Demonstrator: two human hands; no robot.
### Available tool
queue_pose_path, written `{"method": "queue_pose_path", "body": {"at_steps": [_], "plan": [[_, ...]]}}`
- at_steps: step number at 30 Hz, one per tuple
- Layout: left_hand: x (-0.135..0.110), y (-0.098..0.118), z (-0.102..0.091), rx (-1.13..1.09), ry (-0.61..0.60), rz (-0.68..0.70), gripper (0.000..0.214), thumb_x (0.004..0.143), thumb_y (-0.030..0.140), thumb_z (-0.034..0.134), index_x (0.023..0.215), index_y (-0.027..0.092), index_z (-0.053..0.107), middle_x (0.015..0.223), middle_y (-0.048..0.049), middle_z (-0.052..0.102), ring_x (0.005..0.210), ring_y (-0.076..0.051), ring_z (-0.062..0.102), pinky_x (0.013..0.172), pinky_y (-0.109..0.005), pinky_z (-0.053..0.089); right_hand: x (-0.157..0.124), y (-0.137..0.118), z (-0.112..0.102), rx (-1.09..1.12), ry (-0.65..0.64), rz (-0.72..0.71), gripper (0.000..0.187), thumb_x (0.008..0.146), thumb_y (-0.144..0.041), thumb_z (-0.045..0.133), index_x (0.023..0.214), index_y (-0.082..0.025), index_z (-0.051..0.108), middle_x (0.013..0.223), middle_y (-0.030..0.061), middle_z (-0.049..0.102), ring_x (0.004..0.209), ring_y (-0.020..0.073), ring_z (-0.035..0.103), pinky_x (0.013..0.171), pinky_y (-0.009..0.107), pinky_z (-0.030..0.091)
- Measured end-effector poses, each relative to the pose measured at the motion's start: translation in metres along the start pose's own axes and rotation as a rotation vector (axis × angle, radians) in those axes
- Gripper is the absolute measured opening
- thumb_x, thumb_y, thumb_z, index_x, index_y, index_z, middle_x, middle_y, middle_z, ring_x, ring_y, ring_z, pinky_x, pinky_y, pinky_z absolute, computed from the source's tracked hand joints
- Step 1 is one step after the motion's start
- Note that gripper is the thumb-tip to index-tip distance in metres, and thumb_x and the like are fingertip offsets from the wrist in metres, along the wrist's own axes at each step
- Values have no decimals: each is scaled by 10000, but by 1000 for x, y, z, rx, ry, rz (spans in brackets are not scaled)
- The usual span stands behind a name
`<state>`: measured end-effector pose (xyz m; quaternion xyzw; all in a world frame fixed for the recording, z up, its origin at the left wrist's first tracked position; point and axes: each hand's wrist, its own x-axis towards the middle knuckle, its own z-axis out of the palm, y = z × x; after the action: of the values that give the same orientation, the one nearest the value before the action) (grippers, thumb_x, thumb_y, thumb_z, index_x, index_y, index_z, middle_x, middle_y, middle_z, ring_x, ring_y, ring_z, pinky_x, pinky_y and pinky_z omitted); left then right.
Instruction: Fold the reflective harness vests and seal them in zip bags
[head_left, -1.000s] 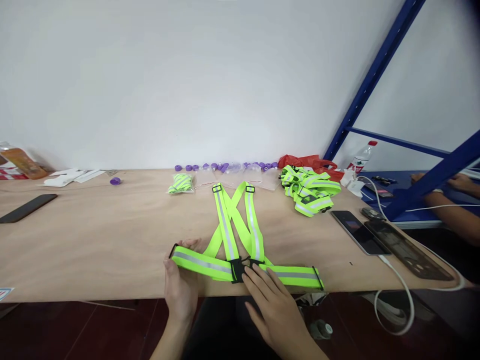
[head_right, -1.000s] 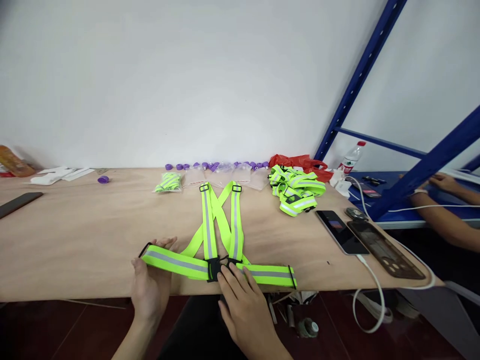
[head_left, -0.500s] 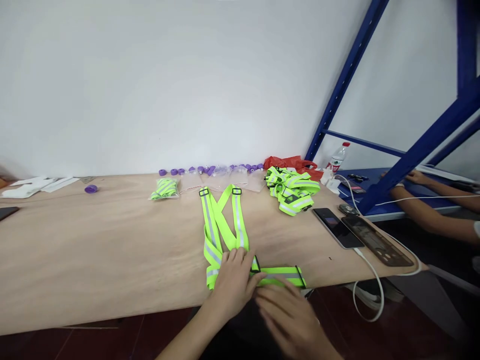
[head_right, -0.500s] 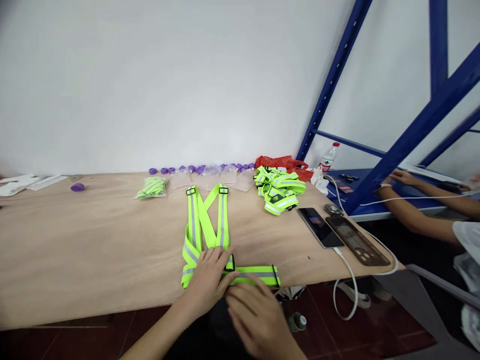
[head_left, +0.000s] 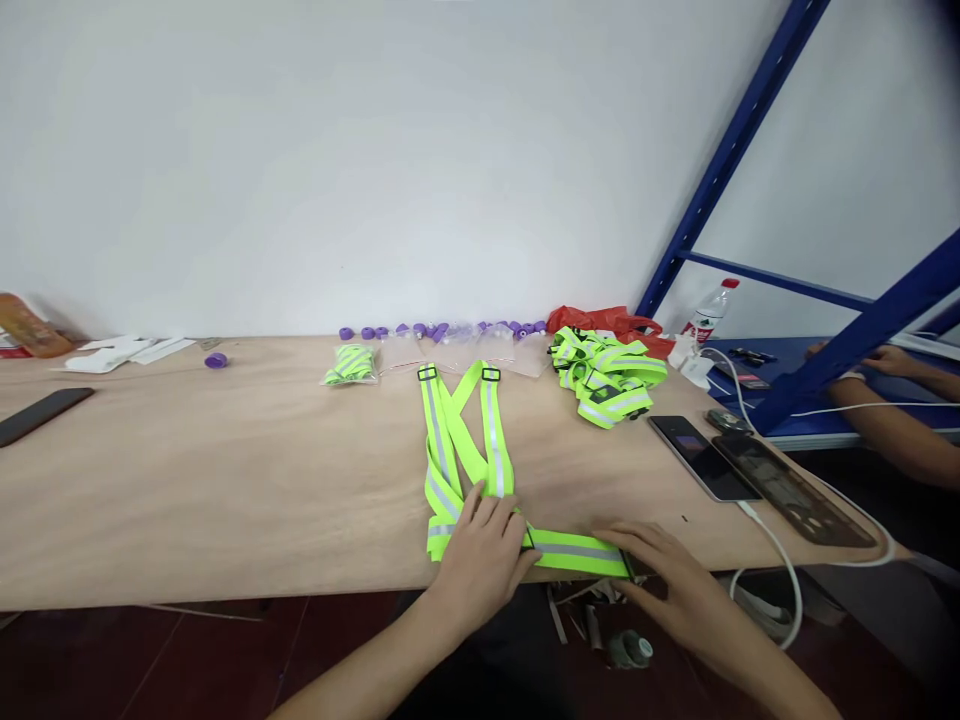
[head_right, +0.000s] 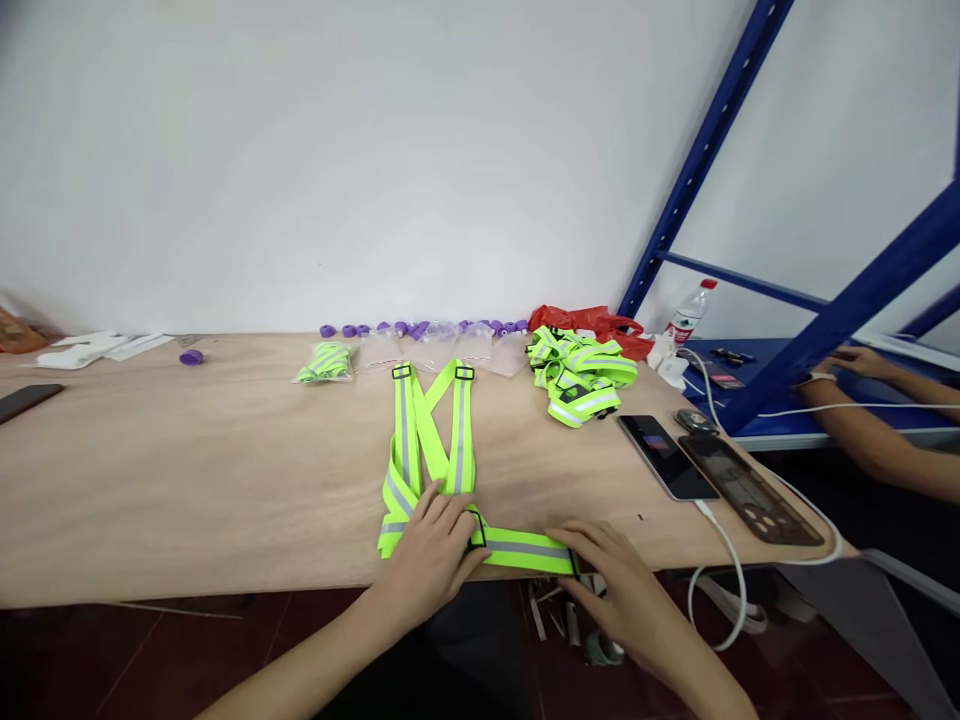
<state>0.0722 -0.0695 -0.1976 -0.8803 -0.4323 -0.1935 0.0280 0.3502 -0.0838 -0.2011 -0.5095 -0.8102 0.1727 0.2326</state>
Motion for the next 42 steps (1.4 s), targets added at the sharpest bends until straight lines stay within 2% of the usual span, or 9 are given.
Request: {"method": "queue_pose_path", "body": {"at_steps": [3, 7, 12, 17, 20, 24, 33, 38, 42], "plan": [[-13, 9, -4, 91, 66, -45, 297, 944, 392, 580, 1146, 182, 634, 1279, -98, 639, 1214, -316, 554, 1164, -590, 286, -1, -1, -7, 145, 14, 81, 428, 845, -407, 688, 1261, -303, 692, 1240, 90, 698, 1149, 279, 666, 944, 385, 579], [-32, 23, -5, 166, 65, -84, 586, 934, 478, 549, 1423, 156, 508, 1341, -147, 632, 1250, -347, 545, 1111, -629, 328, 2, -7, -3, 367, 207, 185, 495, 818, -473, 717, 1268, -267, 687, 1216, 104, 696, 1052, 266, 703, 817, 305, 619], [-45, 29, 8, 186, 54, -117, 698, 912, 475, 550, 1522, 173, 397, 1503, -147, 506, 1360, -387, 444, 1081, -724, 292, 22, -23, 3, 578, 350, 140, 493, 831, -446, 729, 1283, -262, 660, 1177, 104, 700, 1012, 239, 703, 804, 292, 614], [-45, 32, 5, 179, 10, -127, 763, 873, 540, 638, 1504, 168, 422, 1548, -144, 449, 1395, -378, 411, 1069, -711, 351, 69, -77, -2, 583, 165, -59, 441, 840, -360, 732, 1261, -256, 659, 1159, 85, 678, 925, 197, 684, 769, 284, 596], [-44, 33, 2, 169, -61, -155, 735, 830, 543, 705, 1432, 167, 519, 1433, -163, 573, 1308, -382, 511, 1050, -687, 404, 100, -117, 8, 464, -99, -199, 397, 866, -268, 708, 1260, -265, 660, 1168, 55, 650, 864, 151, 648, 781, 270, 563], [-50, 30, 9, 151, -145, -222, 615, 818, 526, 731, 1317, 181, 632, 1271, -159, 680, 1170, -375, 619, 984, -596, 499, 124, -150, 34, 284, -371, -300, 418, 854, -173, 712, 1267, -222, 660, 1169, 62, 628, 1025, 188, 631, 922, 308, 511], [-49, 30, 3, -62, -173, -240, 514, 901, 319, 671, 1362, 113, 577, 1332, -178, 636, 1242, -402, 564, 1034, -631, 450, 144, -145, 66, 131, -538, -358, 399, 854, -175, 704, 1250, -196, 665, 1146, 76, 632, 1030, 210, 622, 909, 330, 495], [-51, 24, -18, -488, -4, -248, 413, 919, 140, 559, 1319, 237, 602, 1334, -85, 626, 1278, -296, 532, 1108, -538, 414, 143, -138, 68, 211, -516, -315, 358, 832, -174, 733, 1186, -194, 687, 1137, 58, 637, 1004, 186, 620, 894, 299, 500], [-67, 16, -25, -768, 258, -259, 242, 909, 108, 536, 1043, 231, 697, 1056, -67, 680, 1023, -204, 637, 919, -348, 550, 138, -135, 64, 251, -487, -297, 333, 841, -153, 700, 1169, -213, 695, 1137, 45, 642, 1015, 176, 622, 904, 296, 511]]}}
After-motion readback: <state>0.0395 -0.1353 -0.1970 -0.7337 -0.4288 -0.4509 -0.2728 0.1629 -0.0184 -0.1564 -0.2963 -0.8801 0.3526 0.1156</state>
